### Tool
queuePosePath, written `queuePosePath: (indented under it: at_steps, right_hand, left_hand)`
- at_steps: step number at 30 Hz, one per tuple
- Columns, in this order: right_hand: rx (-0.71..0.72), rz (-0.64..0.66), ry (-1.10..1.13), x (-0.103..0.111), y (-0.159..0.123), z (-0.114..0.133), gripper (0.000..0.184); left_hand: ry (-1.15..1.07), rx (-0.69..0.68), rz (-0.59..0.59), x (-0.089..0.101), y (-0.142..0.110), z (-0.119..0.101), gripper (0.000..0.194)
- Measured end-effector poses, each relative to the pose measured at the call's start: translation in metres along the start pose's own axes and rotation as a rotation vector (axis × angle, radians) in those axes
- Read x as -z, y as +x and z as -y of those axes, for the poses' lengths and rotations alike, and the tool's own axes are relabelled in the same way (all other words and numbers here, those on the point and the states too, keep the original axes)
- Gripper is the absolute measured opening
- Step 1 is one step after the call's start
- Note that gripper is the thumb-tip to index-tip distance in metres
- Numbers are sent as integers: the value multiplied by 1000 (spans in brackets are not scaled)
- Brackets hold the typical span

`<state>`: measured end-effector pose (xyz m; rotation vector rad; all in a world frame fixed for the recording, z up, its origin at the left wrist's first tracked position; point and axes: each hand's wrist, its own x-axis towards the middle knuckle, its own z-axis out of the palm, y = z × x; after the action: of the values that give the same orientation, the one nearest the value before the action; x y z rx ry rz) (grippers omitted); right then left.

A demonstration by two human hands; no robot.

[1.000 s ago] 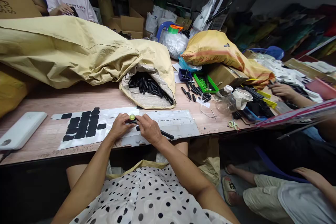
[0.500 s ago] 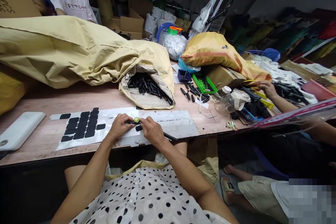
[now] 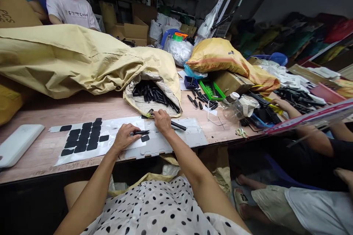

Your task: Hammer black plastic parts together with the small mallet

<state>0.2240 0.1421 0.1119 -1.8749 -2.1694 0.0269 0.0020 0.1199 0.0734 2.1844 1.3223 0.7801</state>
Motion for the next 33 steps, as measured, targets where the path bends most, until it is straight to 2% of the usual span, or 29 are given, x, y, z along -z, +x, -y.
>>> queuePosePath:
  at_steps: [7, 12, 14, 16, 18, 19, 22, 24, 26, 30, 33]
  right_hand:
    - [29, -40, -23, -24, -2, -2, 31]
    - [23, -60, -6, -29, -1, -5, 28]
    - [29, -67, -8, -30, -1, -5, 27]
    - [31, -75, -15, -30, -1, -5, 27]
    - [28, -79, -18, -31, -1, -4, 27]
    - [27, -79, -18, -31, -1, -4, 27]
    - [23, -80, -13, -32, -1, -3, 28]
    - [19, -81, -14, -32, 0, -2, 28]
    - [18, -81, -18, -32, 0, -2, 28]
    - [14, -72, -15, -31, 0, -1, 27]
    - [7, -63, -11, -30, 1, 0, 28]
  left_hand:
    - [-24, 11, 20, 4, -1, -3, 17]
    - [-175, 57, -63, 14, -16, -27, 22]
    - [-268, 66, 29, 16, -32, -43, 27]
    - [-333, 43, 201, 15, -51, -58, 30]
    - [-307, -23, 340, 8, -70, -68, 32]
    - [-265, -61, 372, 4, -79, -71, 32]
    - [-129, -129, 324, -10, -99, -68, 33]
    - [-77, -122, 261, -17, -107, -61, 35]
    - [-29, -98, 249, -24, -113, -54, 35]
    - [47, 22, 372, -35, -124, -42, 35]
    - [114, 259, 507, -42, -131, -33, 36]
